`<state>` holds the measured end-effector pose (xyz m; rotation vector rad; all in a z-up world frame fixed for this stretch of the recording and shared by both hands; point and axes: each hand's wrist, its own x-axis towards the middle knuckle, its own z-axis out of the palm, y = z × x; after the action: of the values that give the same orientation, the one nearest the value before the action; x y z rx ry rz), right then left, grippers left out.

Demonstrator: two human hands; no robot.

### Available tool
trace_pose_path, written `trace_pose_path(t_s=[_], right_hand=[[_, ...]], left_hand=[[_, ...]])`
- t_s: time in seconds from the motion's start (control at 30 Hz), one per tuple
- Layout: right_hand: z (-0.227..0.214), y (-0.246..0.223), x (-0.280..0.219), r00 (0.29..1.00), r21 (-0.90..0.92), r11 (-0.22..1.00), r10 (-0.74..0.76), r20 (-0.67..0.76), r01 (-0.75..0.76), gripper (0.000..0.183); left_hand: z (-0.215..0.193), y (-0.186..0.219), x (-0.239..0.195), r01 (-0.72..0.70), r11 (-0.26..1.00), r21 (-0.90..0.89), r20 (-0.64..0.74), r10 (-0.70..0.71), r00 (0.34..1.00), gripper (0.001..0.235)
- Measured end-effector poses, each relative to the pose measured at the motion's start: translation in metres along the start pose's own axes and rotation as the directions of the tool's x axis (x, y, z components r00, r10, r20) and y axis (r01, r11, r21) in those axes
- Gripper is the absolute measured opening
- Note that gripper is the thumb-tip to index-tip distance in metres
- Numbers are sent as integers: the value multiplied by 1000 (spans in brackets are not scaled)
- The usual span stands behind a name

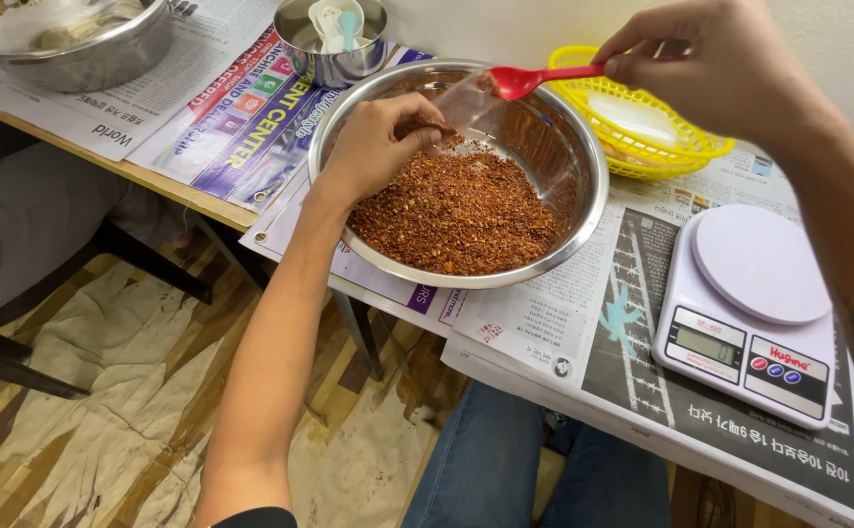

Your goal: Portioning chili flakes into small plastic bags and weighing them on a digital scale

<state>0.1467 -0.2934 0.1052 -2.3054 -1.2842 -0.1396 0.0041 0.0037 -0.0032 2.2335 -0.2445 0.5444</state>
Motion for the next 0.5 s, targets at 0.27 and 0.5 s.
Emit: trace_pose_path(t_s=[0.27,0.5], right_hand=[[3,1,-20,999,-18,1000,20,-43,-21,8],[59,-55,-44,842,-594,689,-539,-36,415,24]], left_hand=[[1,-13,3,246,956,159,-149,-223,963,7],[0,-9,3,228,972,59,-203,-212,956,12]])
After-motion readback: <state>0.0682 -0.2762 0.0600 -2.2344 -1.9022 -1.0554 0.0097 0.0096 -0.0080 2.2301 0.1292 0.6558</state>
